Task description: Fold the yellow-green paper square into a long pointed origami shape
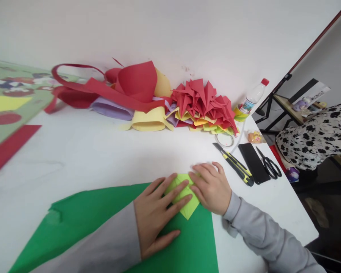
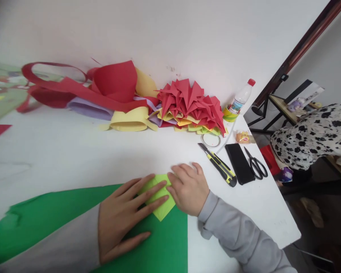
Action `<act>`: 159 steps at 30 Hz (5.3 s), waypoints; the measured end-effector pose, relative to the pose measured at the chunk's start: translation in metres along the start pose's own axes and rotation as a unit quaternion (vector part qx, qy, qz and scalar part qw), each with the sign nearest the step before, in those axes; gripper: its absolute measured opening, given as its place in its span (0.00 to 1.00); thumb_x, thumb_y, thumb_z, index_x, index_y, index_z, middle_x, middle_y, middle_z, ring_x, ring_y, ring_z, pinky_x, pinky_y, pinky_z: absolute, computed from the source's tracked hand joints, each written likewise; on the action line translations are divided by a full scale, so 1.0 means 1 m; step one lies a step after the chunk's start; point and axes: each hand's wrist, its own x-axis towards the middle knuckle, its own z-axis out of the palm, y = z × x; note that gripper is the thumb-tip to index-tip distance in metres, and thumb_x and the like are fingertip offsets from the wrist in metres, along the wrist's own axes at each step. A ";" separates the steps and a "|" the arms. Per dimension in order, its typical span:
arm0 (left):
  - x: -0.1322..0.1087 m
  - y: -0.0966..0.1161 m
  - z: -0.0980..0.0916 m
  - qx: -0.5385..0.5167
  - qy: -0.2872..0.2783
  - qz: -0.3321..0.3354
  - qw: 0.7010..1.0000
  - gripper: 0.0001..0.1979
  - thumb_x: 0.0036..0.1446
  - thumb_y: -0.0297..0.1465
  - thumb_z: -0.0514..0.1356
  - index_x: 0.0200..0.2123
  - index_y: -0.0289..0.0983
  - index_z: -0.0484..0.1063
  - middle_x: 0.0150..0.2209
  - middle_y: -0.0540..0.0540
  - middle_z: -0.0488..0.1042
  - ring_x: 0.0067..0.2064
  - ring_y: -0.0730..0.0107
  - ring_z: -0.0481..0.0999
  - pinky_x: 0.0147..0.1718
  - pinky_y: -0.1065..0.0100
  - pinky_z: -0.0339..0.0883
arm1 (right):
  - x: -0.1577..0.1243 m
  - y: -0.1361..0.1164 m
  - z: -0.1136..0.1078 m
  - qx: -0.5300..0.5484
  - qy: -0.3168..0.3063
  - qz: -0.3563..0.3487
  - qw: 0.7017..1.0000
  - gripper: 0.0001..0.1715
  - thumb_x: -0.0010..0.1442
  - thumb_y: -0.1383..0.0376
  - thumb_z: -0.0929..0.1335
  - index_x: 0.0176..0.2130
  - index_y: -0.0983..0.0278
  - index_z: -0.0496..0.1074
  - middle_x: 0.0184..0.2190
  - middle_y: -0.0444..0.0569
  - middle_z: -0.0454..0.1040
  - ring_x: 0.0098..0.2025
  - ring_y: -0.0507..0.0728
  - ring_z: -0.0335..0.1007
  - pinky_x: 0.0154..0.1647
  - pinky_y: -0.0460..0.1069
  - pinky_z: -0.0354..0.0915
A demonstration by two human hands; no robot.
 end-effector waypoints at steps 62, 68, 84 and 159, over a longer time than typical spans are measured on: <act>0.018 0.002 -0.014 -0.053 -0.019 -0.011 0.998 0.35 0.45 0.45 0.58 0.53 0.28 0.63 0.59 0.28 0.63 0.60 0.42 0.60 0.58 0.47 0.51 | -0.002 -0.029 0.000 -0.158 -0.035 0.008 0.987 0.25 0.66 0.56 0.61 0.52 0.74 0.69 0.45 0.61 0.73 0.47 0.63 0.65 0.59 0.61 0.54; 0.022 0.000 -0.015 -0.058 -0.025 -0.030 0.998 0.37 0.44 0.49 0.59 0.51 0.28 0.65 0.56 0.30 0.67 0.57 0.44 0.63 0.56 0.46 0.51 | 0.002 -0.027 -0.006 -0.127 -0.071 0.034 0.989 0.25 0.63 0.56 0.64 0.54 0.68 0.67 0.43 0.54 0.72 0.42 0.62 0.63 0.57 0.62 0.53; 0.016 0.002 -0.009 -0.063 0.026 -0.025 0.997 0.31 0.42 0.40 0.59 0.49 0.28 0.65 0.56 0.27 0.66 0.56 0.41 0.65 0.58 0.46 0.55 | 0.003 -0.008 -0.004 -0.060 -0.006 0.035 0.998 0.12 0.66 0.68 0.60 0.40 0.65 0.73 0.36 0.49 0.75 0.42 0.57 0.67 0.55 0.58 0.53; -0.007 0.004 -0.007 -0.076 0.064 0.089 0.991 0.24 0.47 0.26 0.55 0.50 0.36 0.67 0.55 0.34 0.71 0.65 0.52 0.56 0.60 0.43 0.50 | -0.009 -0.014 -0.020 -0.085 -0.135 0.006 0.987 0.34 0.58 0.49 0.67 0.56 0.66 0.67 0.47 0.61 0.68 0.51 0.66 0.60 0.58 0.64 0.53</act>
